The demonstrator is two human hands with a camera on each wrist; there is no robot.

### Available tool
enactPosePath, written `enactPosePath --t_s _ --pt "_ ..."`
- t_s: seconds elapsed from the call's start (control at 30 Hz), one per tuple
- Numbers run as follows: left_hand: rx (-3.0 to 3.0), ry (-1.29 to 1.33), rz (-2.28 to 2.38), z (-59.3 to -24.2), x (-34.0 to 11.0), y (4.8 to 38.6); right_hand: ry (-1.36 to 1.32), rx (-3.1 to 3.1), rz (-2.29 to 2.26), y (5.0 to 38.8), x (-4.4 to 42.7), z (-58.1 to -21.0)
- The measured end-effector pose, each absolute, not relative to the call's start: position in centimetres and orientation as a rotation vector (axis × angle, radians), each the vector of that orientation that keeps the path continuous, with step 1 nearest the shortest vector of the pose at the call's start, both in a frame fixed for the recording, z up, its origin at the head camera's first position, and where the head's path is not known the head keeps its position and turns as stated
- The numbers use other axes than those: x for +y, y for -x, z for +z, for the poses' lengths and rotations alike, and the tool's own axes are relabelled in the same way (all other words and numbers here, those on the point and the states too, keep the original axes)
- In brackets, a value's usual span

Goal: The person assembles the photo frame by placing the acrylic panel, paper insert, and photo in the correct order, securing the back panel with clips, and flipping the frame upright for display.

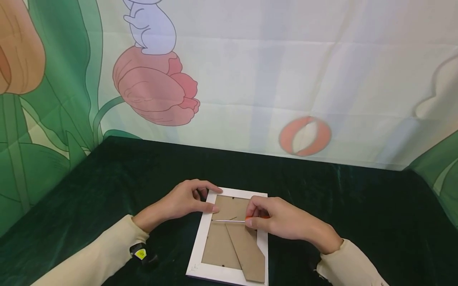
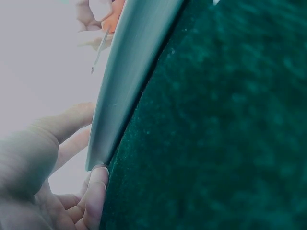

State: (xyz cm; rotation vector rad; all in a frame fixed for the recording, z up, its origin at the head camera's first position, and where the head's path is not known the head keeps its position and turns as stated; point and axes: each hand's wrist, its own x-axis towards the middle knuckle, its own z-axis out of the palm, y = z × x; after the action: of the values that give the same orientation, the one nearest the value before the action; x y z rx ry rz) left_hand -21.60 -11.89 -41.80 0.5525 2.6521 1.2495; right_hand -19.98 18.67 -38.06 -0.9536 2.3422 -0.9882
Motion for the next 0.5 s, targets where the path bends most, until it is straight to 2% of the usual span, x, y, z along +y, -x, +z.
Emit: enactPosePath --t_s 0.5 --pt "2.652 -0.549 1.243 -41.85 -11.83 21.66 0.941 2.295 -1.015 20.0 18.84 -38.24"
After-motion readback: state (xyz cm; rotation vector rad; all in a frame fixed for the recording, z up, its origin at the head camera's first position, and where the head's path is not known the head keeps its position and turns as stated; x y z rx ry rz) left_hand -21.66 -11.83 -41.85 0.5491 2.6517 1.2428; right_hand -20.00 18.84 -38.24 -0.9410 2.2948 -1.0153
